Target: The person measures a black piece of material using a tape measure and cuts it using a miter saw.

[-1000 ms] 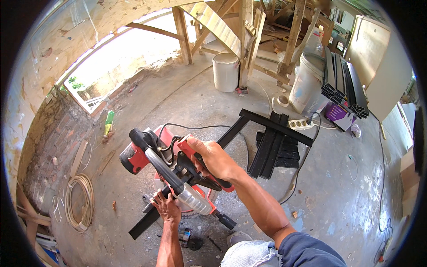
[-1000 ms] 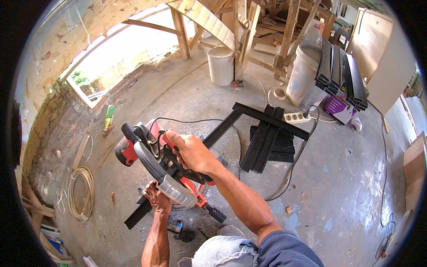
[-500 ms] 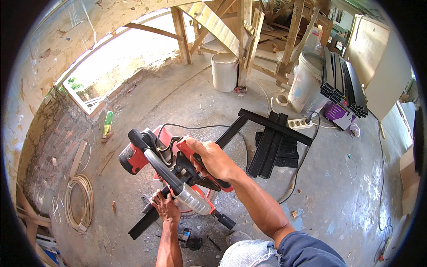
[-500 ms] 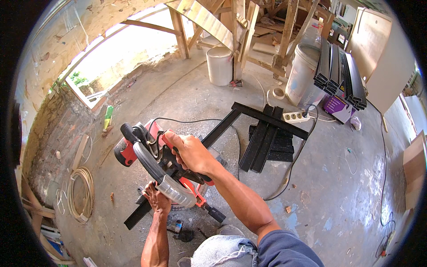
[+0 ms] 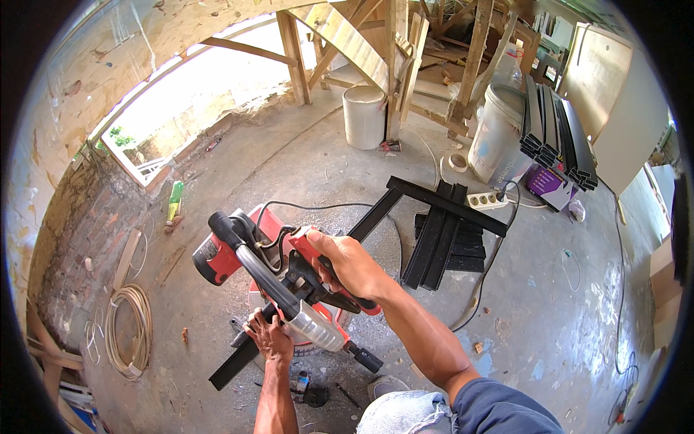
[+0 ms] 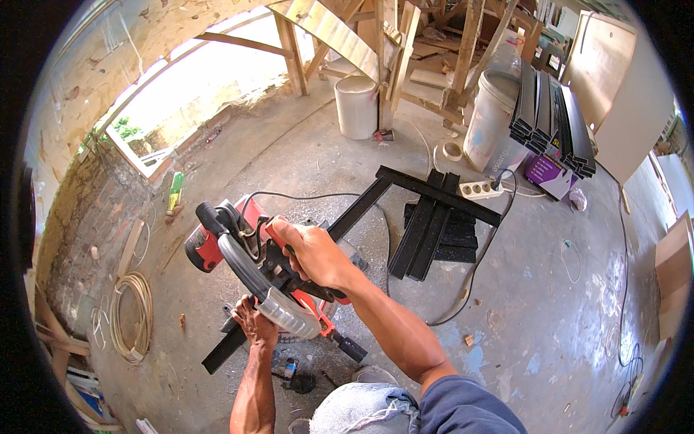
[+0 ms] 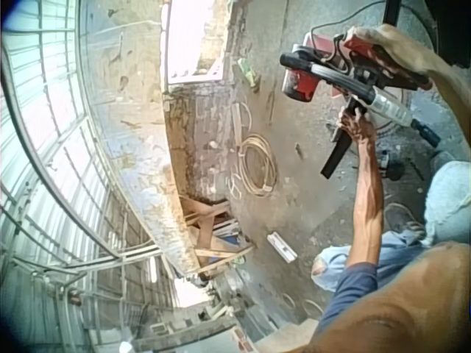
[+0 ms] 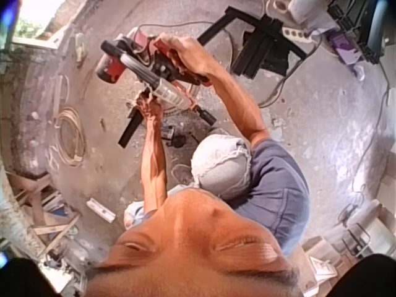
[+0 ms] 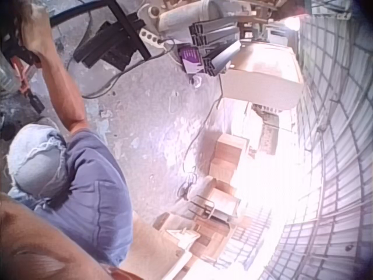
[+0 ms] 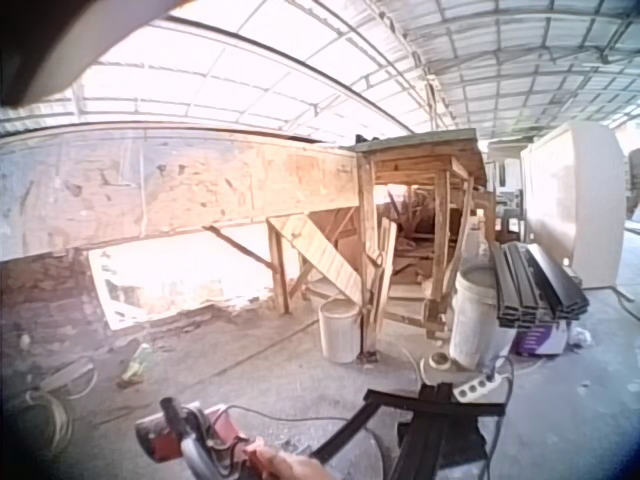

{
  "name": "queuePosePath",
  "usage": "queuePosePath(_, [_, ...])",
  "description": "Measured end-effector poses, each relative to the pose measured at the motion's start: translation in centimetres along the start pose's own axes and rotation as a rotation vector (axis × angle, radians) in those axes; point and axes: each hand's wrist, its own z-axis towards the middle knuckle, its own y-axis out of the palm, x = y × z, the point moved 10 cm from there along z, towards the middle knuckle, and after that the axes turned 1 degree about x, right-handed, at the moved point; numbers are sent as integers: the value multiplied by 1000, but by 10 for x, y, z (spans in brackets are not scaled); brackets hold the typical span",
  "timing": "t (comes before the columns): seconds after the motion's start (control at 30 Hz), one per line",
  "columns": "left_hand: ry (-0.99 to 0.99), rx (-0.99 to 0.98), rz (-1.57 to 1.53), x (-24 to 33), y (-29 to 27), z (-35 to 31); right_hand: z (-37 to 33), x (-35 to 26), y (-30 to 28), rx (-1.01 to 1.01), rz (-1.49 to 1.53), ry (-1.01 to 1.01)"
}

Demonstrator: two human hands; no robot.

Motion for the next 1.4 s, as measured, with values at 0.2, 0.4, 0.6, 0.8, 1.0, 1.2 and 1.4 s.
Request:
queuePosePath(0.2, [16,19,-5,1,-3,-1,-5,8,-1,14,14,11])
queuePosePath(0.4, [20,31,-10,2,-5,1,-10,13,-2,7,36,15])
queuePosePath(0.6, [22,44,-15,-1,0,0,-12,18,-3,7,18,5])
queuePosePath(0.8, [19,13,-1,3,-6,1,-17,23,-6,5,19,-27])
queuePosePath(1.0, [5,-18,3,-2,0,1,-21,26,-6,8,53,-33])
queuePosePath(1.2, [19,8,-13,1,-1,1,-14,21,-6,10,58,-14])
queuePosePath(1.4, [35,27,-18,0,-3,1,-14,19,-5,19,34,6])
